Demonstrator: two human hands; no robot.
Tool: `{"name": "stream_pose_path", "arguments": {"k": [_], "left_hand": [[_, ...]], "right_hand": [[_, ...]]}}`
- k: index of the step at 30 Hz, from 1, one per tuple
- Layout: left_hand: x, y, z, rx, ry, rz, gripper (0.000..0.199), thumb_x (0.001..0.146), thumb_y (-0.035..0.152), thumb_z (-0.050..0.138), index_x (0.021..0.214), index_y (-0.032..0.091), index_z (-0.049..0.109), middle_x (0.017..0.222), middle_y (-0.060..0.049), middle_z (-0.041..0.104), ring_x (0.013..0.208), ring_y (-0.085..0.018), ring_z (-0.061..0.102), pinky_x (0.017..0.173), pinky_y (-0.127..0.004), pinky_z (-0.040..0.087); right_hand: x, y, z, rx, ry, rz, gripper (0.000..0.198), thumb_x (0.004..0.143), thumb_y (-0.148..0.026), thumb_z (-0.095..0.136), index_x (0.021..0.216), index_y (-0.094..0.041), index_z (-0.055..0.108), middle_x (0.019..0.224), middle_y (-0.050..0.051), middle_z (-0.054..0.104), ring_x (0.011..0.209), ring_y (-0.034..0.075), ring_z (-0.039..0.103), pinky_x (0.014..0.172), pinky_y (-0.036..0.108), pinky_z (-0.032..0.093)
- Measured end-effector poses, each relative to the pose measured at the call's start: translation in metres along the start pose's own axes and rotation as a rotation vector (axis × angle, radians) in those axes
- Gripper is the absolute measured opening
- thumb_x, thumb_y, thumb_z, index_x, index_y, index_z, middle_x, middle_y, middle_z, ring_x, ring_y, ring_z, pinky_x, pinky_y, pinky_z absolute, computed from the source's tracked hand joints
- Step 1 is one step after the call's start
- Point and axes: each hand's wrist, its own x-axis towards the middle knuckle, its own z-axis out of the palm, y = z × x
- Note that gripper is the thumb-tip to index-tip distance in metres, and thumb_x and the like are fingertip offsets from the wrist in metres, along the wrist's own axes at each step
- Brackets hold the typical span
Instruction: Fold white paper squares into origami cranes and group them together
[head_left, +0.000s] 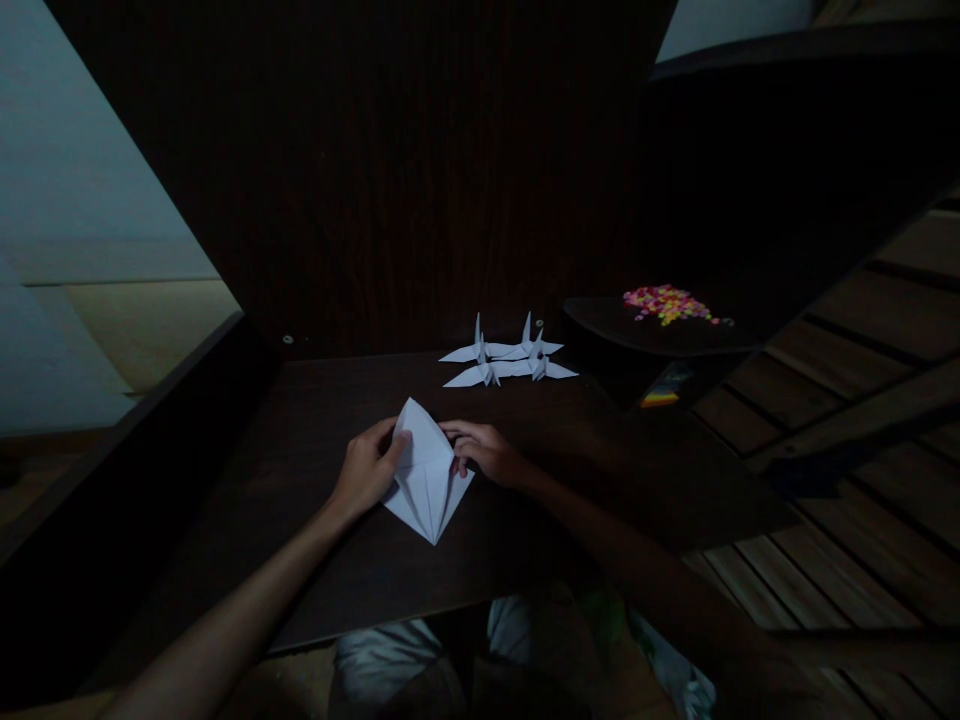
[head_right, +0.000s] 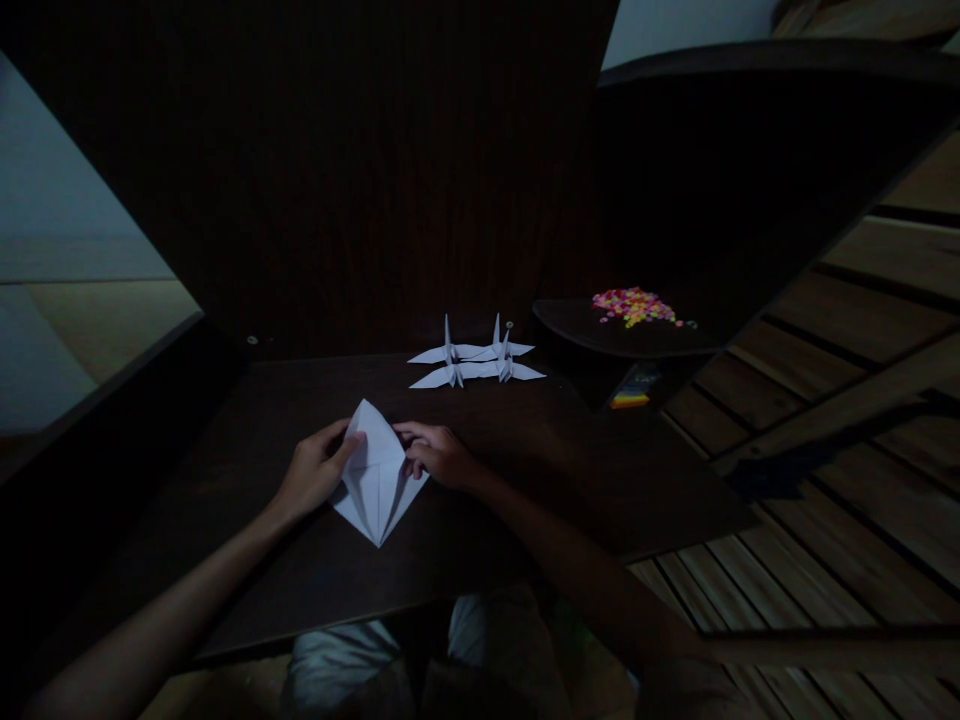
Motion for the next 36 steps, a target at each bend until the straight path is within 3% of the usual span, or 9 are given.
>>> {"name": "stream_pose_path", "arguments": {"k": [3,6,11,14,20,25,31,36], "left_hand": [[0.002,-0.005,0.0,-0.084,0.009,-0.052,0.043,0.084,0.046,0.049,0.112,0.016,0.064,0.105,-0.008,0.07,0.092,-0.025,0.064,0.08,-0.034,0.05],[0.003,-0.007,-0.002,-0.169,0.006,-0.098,0.041,0.082,0.044,0.051,0.107,0.016,0.067,0.097,-0.007,0.071,0.084,-0.024,0.065,0.075,-0.034,0.051],[0.007,-0.006,-0.009,-0.415,-0.121,-0.148,0.035,0.078,0.031,0.047,0.101,0.014,0.067,0.089,-0.006,0.071,0.077,-0.022,0.065,0.065,-0.03,0.052],[0.01,-0.01,-0.014,-0.328,-0.185,-0.092,0.029,0.071,0.024,0.05,0.093,0.014,0.068,0.08,-0.004,0.071,0.075,-0.02,0.064,0.07,-0.031,0.051],[0.012,-0.018,-0.023,-0.1,-0.305,0.048,0.023,0.073,0.026,0.055,0.089,0.015,0.068,0.081,-0.004,0.068,0.075,-0.019,0.061,0.068,-0.029,0.047],[0.012,-0.018,-0.03,-0.096,-0.404,0.163,0.019,0.075,0.027,0.058,0.086,0.014,0.067,0.076,-0.002,0.059,0.071,-0.016,0.054,0.068,-0.027,0.045],[0.011,-0.014,-0.032,-0.058,-0.486,0.248,0.023,0.079,0.035,0.06,0.09,0.015,0.065,0.08,-0.003,0.058,0.076,-0.017,0.054,0.07,-0.028,0.043],[0.009,-0.011,-0.03,-0.007,-0.492,0.269,0.026,0.079,0.038,0.061,0.091,0.016,0.064,0.08,-0.002,0.057,0.077,-0.017,0.054,0.072,-0.028,0.043]], "right_hand": [[0.003,0.007,-0.004,-0.02,0.006,0.0,0.052,0.066,-0.005,0.045,0.116,-0.016,0.054,0.094,0.004,0.064,0.049,0.006,0.054,0.046,0.019,0.044],[0.005,0.014,-0.008,-0.022,0.002,-0.013,0.051,0.066,-0.004,0.044,0.115,-0.016,0.053,0.092,0.003,0.061,0.052,0.006,0.057,0.046,0.018,0.045],[0.005,0.019,-0.014,-0.03,0.026,-0.018,0.047,0.069,-0.004,0.047,0.114,-0.017,0.052,0.088,0.001,0.059,0.058,0.008,0.06,0.046,0.017,0.048],[0.006,0.019,-0.016,-0.045,0.031,-0.014,0.045,0.07,-0.005,0.05,0.114,-0.017,0.052,0.084,0.0,0.058,0.058,0.008,0.059,0.047,0.018,0.049],[0.006,0.017,-0.018,-0.03,-0.004,0.004,0.041,0.071,-0.006,0.055,0.111,-0.016,0.053,0.084,0.0,0.059,0.059,0.008,0.06,0.053,0.021,0.051],[0.005,0.015,-0.018,-0.025,0.007,0.017,0.043,0.07,-0.008,0.058,0.112,-0.015,0.053,0.08,-0.001,0.059,0.056,0.009,0.06,0.053,0.022,0.051],[0.005,0.014,-0.017,-0.049,0.0,0.021,0.045,0.068,-0.009,0.062,0.112,-0.017,0.053,0.081,0.0,0.062,0.056,0.008,0.059,0.052,0.02,0.049],[0.006,0.017,-0.015,-0.06,0.014,0.029,0.044,0.066,-0.011,0.066,0.108,-0.017,0.055,0.08,0.0,0.062,0.057,0.008,0.058,0.051,0.019,0.047]]}}
